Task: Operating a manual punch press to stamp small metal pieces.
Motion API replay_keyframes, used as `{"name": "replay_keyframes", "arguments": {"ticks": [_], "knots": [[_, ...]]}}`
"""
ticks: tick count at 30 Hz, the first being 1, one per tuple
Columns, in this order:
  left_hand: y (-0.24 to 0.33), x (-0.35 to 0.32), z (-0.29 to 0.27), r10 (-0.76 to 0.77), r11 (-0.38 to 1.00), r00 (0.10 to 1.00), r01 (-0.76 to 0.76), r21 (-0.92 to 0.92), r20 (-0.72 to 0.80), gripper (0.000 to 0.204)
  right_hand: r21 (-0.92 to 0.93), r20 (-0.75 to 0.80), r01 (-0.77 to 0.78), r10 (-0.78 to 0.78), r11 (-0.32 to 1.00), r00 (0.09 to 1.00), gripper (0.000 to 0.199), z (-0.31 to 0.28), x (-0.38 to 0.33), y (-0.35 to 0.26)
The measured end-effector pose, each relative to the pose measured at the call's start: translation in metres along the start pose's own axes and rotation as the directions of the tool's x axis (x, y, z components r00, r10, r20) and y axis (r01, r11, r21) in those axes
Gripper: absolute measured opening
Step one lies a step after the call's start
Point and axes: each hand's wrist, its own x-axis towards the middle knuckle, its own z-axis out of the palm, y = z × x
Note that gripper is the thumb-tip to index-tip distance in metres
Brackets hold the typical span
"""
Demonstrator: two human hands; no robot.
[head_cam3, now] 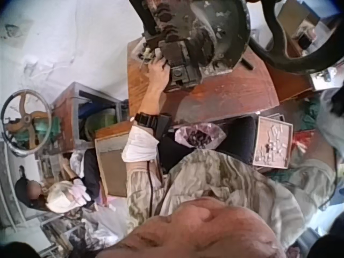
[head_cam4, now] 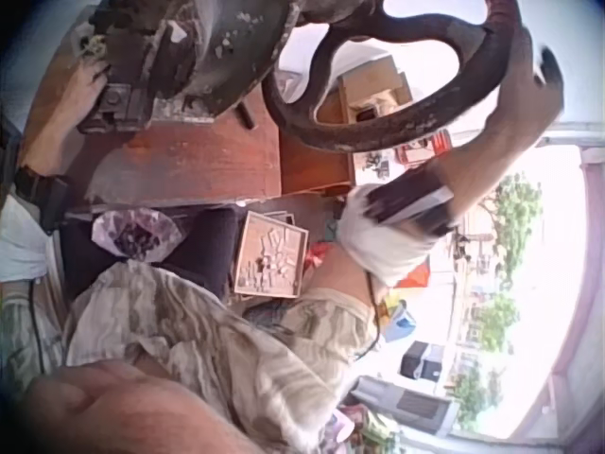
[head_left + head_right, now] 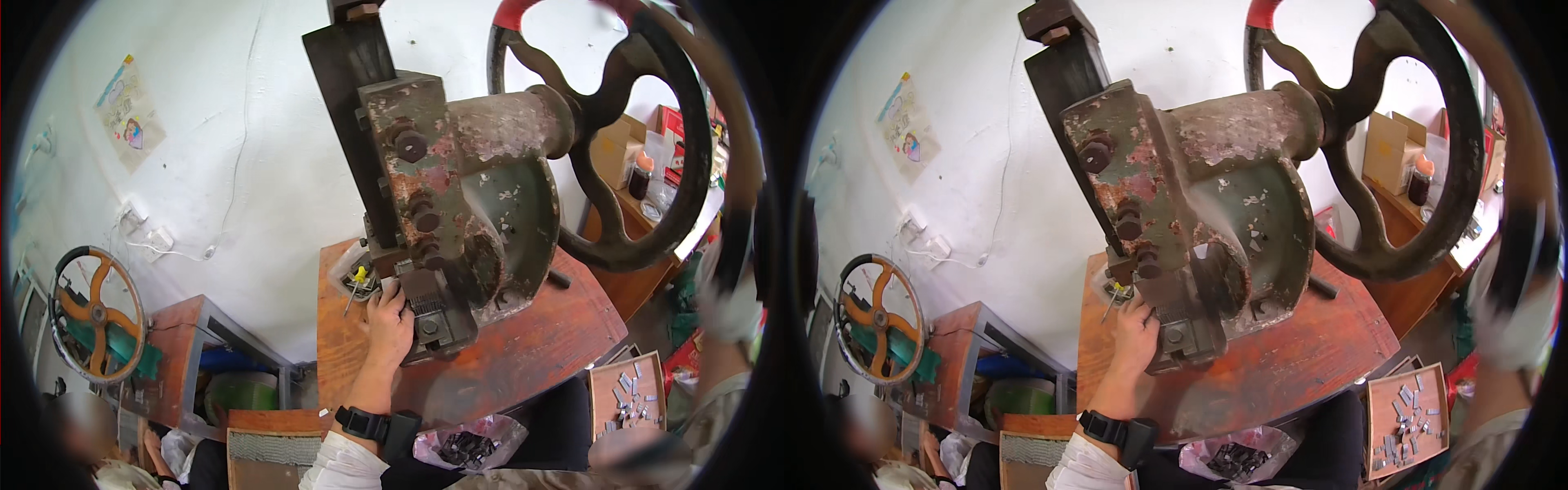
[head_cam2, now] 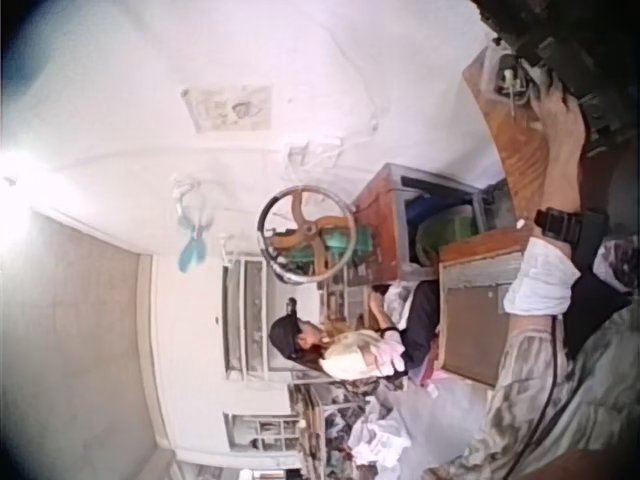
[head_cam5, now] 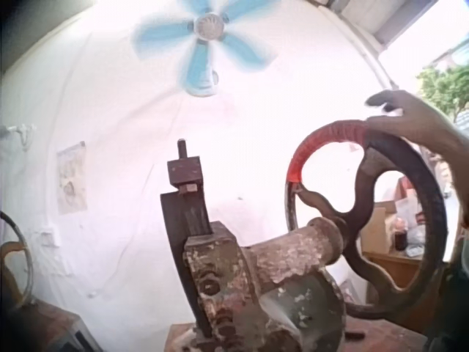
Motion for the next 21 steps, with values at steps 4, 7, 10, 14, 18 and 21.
{"name": "replay_keyframes", "arguments": {"ticks": [4,7,10,14,18,21], "knots": [[-0.001,0.004,-0.001,0.025,1.0,0.999,-0.025,0.014,0.031,0.041,0.198,0.574,-0.61,0.414,0.767,0.707,0.035,0.012,0.043,0.038],[-0.003,0.003,0.002,0.114,0.991,0.992,-0.117,-0.06,-0.054,0.04,0.355,0.145,-0.418,0.393,0.836,0.908,0.034,0.011,-0.014,0.029],[-0.002,-0.003,0.004,0.109,0.993,0.989,-0.113,-0.036,-0.099,0.037,0.101,-0.143,-0.418,0.429,0.903,0.892,0.034,0.04,-0.141,0.025],[0.003,-0.006,0.001,0.055,0.998,0.998,-0.055,0.035,-0.02,0.034,0.262,-0.392,-0.126,0.225,0.957,0.892,0.034,0.097,-0.217,-0.009],[0.01,-0.003,-0.005,0.008,0.999,1.0,-0.007,0.048,-0.017,0.035,0.466,-0.184,-0.398,0.526,0.79,0.83,0.043,0.054,-0.183,0.023],[0.013,-0.003,-0.008,0.012,1.0,1.0,-0.012,0.02,0.005,0.035,0.384,-0.07,-0.355,0.41,0.852,0.909,0.04,0.016,-0.159,0.059]]}}
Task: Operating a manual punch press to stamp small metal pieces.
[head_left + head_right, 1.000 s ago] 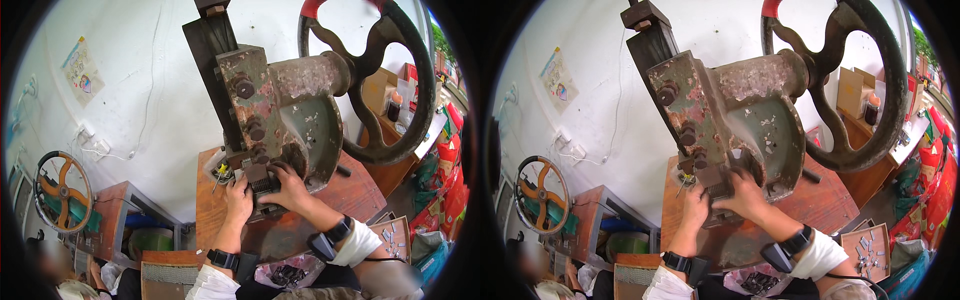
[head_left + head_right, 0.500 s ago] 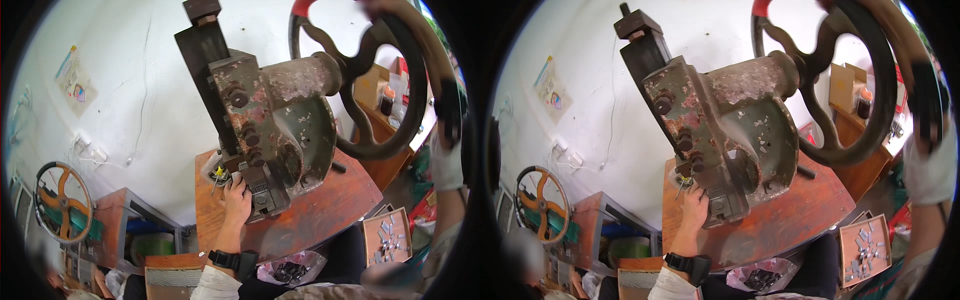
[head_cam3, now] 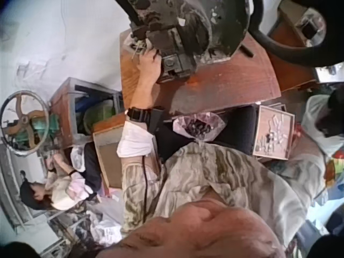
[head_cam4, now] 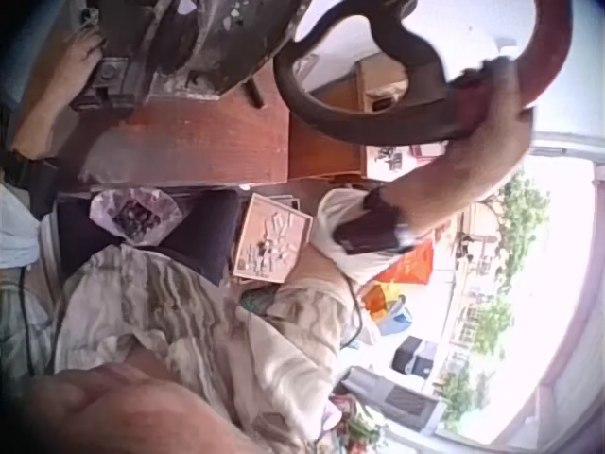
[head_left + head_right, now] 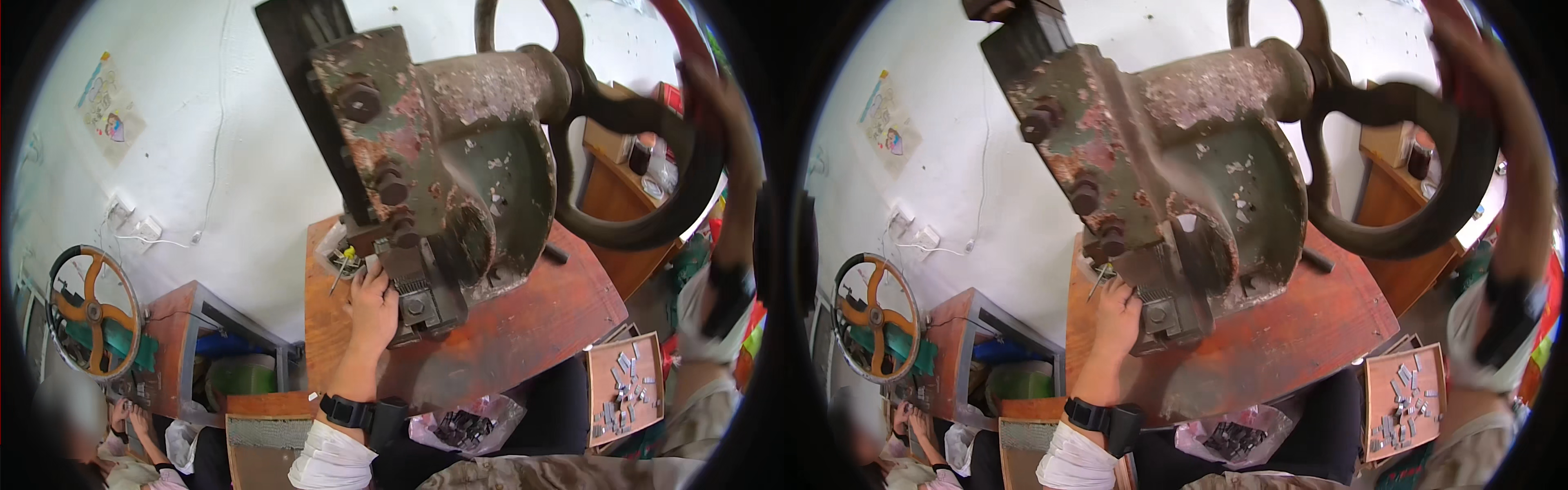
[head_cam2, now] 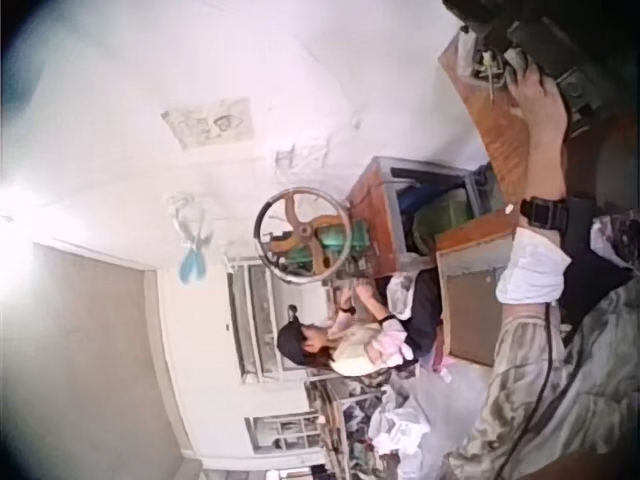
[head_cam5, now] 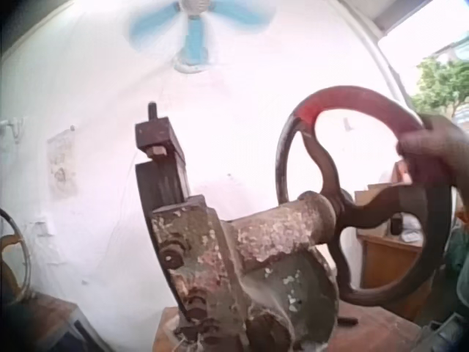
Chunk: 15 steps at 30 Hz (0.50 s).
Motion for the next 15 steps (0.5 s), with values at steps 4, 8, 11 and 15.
{"name": "replay_keyframes", "arguments": {"ticks": [4,8,11,15], "knots": [[-0.003,0.0,0.0,0.051,0.997,0.999,-0.052,-0.055,-0.02,0.035,-0.082,-0.135,0.0,-0.012,0.997,0.991,0.037,0.011,-0.042,0.05],[-0.005,-0.005,0.006,0.011,1.0,0.999,-0.012,-0.021,-0.046,0.034,-0.198,-0.202,0.141,-0.181,0.97,0.962,0.035,0.059,-0.112,0.091],[-0.003,-0.004,0.006,-0.022,0.998,1.0,0.021,-0.065,-0.018,0.032,-0.164,-0.23,0.084,-0.121,0.983,0.966,0.033,0.066,-0.11,0.064],[0.001,0.004,-0.014,-0.047,0.936,0.987,0.098,-0.339,0.155,0.038,0.027,-0.136,-0.045,0.048,0.999,0.99,0.039,0.039,-0.015,-0.03]]}}
